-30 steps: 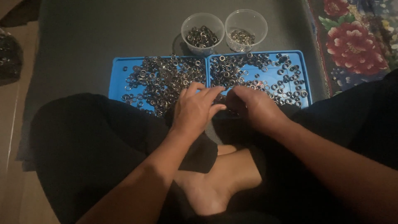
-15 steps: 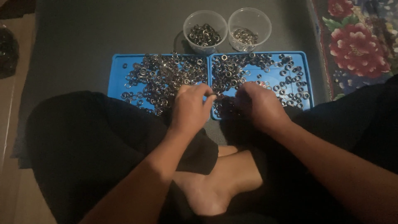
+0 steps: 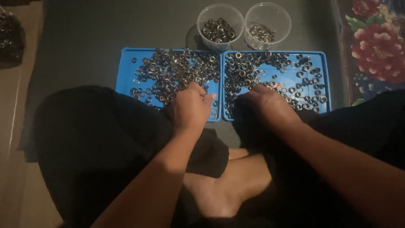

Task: Sorting and transferring small metal rings from blue trays into plastic containers while sitting on the floor.

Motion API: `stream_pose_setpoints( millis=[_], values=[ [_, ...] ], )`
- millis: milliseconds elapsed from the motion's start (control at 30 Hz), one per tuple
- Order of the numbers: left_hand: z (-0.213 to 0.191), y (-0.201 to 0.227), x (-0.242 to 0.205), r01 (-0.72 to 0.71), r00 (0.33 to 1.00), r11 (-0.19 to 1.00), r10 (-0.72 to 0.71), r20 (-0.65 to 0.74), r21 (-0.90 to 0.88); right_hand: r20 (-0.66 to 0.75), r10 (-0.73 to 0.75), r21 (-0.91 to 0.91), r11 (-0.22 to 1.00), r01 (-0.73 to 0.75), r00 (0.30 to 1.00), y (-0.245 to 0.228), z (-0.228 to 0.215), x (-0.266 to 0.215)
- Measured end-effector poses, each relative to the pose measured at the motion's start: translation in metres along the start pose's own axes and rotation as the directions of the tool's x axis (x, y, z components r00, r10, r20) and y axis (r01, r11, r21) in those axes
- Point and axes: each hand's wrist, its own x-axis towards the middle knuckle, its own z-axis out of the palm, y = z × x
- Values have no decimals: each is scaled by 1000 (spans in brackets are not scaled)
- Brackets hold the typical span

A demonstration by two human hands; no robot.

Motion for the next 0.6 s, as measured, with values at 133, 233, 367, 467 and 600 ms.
stream_pose_setpoints(
  millis=[133,233,367,467,600],
  values=[
    [-8,9,-5,-61,982,987,33,184,150,-7,-63,-114,992,61,998,4,3,-1],
    [18,-12,7,-67,959,968,-4,283,243,-30,-68,-89,994,65,997,6,7,-2],
    [31,-20,14,-29,922,944,-101,373,329,-8,-59,-41,997,59,998,12,8,3],
    [-19,28,-14,313,912,947,-280,300,-68,100,-11,-30,999,14,995,12,4,5],
    [1,1,-6,-185,969,910,106,222,371,100,3,-40,999,1,995,19,19,7]
  ],
)
